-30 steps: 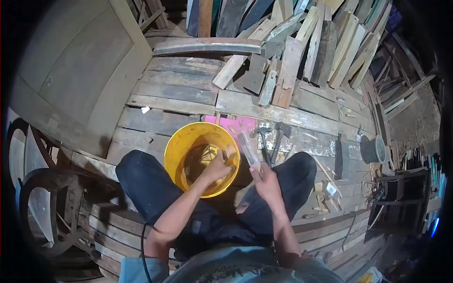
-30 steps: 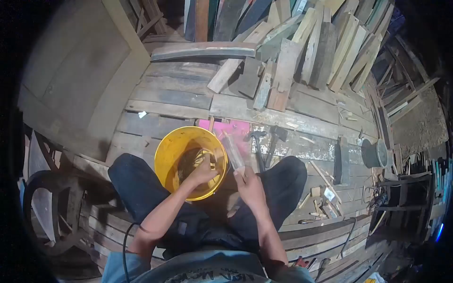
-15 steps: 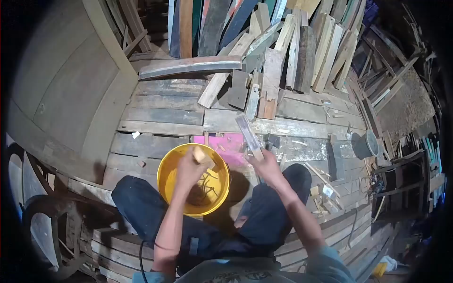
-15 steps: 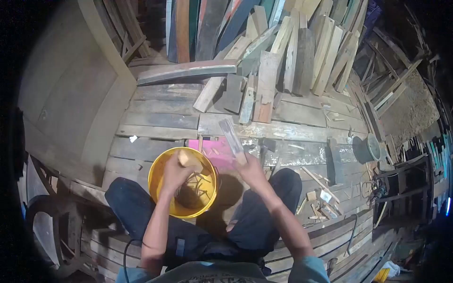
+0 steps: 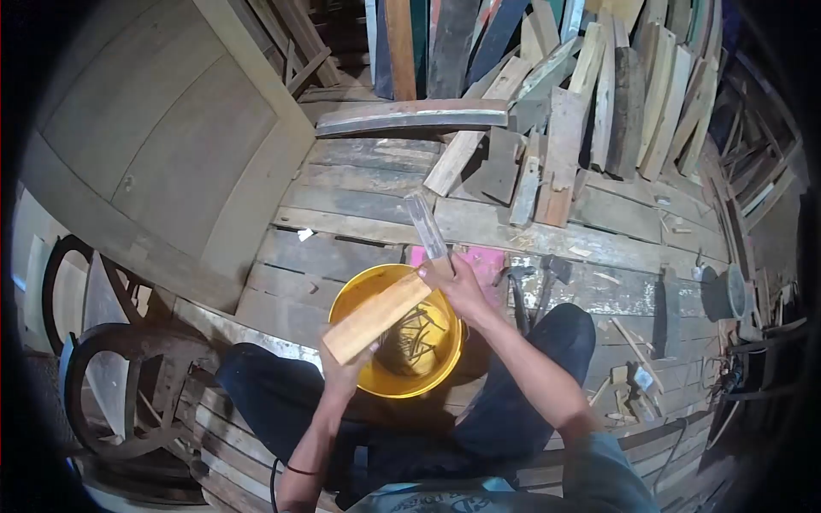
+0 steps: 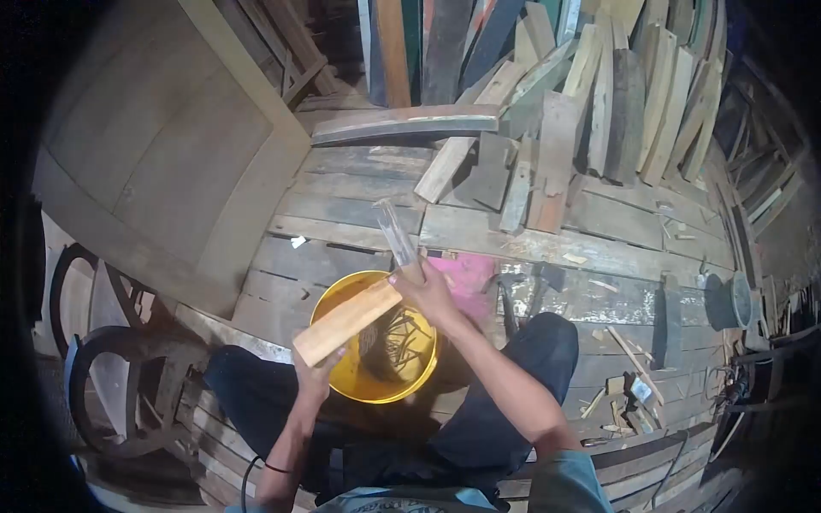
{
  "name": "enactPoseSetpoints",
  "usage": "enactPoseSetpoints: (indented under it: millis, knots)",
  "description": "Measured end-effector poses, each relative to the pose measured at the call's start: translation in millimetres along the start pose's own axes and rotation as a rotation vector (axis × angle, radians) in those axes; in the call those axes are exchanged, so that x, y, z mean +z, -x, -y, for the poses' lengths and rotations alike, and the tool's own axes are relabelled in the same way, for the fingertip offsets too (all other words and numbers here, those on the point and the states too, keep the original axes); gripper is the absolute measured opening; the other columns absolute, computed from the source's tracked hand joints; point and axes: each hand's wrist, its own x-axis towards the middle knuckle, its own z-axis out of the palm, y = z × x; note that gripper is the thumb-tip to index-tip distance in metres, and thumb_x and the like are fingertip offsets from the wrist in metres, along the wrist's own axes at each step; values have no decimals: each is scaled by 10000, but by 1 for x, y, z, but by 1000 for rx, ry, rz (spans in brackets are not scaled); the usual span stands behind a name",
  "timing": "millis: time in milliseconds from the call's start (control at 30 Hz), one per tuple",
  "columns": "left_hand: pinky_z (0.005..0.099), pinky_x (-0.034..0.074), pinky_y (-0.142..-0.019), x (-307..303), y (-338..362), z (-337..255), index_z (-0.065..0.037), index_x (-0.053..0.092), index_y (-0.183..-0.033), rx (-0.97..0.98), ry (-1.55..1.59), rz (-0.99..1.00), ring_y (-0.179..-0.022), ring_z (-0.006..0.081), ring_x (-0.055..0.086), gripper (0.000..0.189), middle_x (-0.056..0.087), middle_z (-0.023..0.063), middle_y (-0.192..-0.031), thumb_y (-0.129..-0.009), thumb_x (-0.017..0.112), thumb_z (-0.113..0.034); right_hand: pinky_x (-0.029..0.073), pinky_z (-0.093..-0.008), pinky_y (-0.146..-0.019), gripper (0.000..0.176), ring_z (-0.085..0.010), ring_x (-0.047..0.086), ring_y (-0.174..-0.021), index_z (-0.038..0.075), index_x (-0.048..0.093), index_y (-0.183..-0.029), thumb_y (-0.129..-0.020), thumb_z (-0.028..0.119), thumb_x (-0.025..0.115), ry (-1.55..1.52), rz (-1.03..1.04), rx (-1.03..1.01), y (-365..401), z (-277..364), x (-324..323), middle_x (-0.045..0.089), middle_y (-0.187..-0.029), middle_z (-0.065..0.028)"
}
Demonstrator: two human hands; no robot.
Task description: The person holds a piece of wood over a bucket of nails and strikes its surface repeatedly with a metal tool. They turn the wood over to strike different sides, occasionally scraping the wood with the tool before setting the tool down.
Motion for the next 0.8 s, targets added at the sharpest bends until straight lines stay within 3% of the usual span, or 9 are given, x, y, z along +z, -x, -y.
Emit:
enactPoseSetpoints:
  millis: [67, 133, 233, 300, 367, 433, 533, 633, 800]
  knots:
    - [333, 487, -955, -4, 5, 6, 28, 472, -1220, -71, -130, 131, -1062, 174, 615, 578, 632, 129, -1127, -752, 800, -54, 495, -301, -783, 410, -124, 589, -867, -4, 579, -1140, -829, 180, 773, 18, 30, -92, -13, -11, -2, 644, -978, -49]
    - [363, 489, -970, 15, 11, -28, 25, 474, -1235, -226, 308, 254, -1067, 192, 613, 557, 617, 125, -1167, -786, 777, -106, 498, -302, -782, 399, -126, 593, -854, 2, 588, -1117, -819, 183, 783, 62, 43, -130, -27, -11, -4, 649, -973, -53]
    - [395, 511, -951, 8, 15, -15, 20, 472, -1235, -409, 677, 304, -1083, 248, 620, 468, 584, 147, -1228, -850, 705, -107, 492, -313, -783, 364, -141, 597, -867, -9, 589, -1092, -815, 159, 755, 150, 81, -136, -40, 0, -7, 647, -951, -79]
    - [384, 493, -989, 7, 11, 5, -5, 447, -1284, -563, 400, 264, -1133, 280, 606, 435, 551, 178, -1268, -915, 634, -138, 484, -337, -807, 355, -213, 620, -898, -37, 572, -1096, -818, 136, 707, 319, 89, -188, -40, 9, -1, 658, -972, -137]
    - [340, 561, -833, 18, 10, 9, -39, 396, -1413, -697, 287, 275, -1050, 240, 640, 557, 590, 146, -1184, -927, 640, -156, 485, -366, -825, 366, -272, 626, -929, -31, 574, -1111, -816, 144, 699, 404, 117, -217, -42, 3, 4, 653, -1014, -163]
    - [338, 571, -790, 30, 4, 14, -36, 412, -1397, -708, 311, 260, -981, 227, 660, 533, 606, 137, -1153, -930, 638, -157, 486, -420, -852, 369, -373, 605, -992, -4, 583, -1132, -817, 160, 685, 614, 17, -429, -48, -13, 9, 628, -1056, -189]
    - [322, 580, -706, 46, -8, 24, -23, 456, -1362, -663, 295, 217, -826, 206, 688, 492, 637, 110, -1086, -937, 639, -188, 487, -445, -841, 374, -381, 592, -1024, 24, 584, -1156, -828, 176, 681, 845, -106, -609, -30, 11, -1, 613, -1074, -189]
    - [316, 563, -598, 56, -27, 12, -24, 498, -1319, -681, 178, 196, -774, 195, 690, 432, 648, 111, -1046, -957, 620, -227, 478, -482, -781, 310, -431, 599, -914, 15, 568, -1043, -829, 213, 673, 1027, -147, -401, -20, 38, -16, 618, -936, -205]
    - [337, 568, -557, 62, -50, 13, -5, 504, -1281, -411, -187, 169, -720, 208, 689, 410, 649, 145, -1007, -974, 591, -263, 486, -515, -734, 276, -461, 618, -849, 20, 550, -972, -848, 245, 650, 1177, -150, -275, -14, 42, -34, 636, -860, -254]
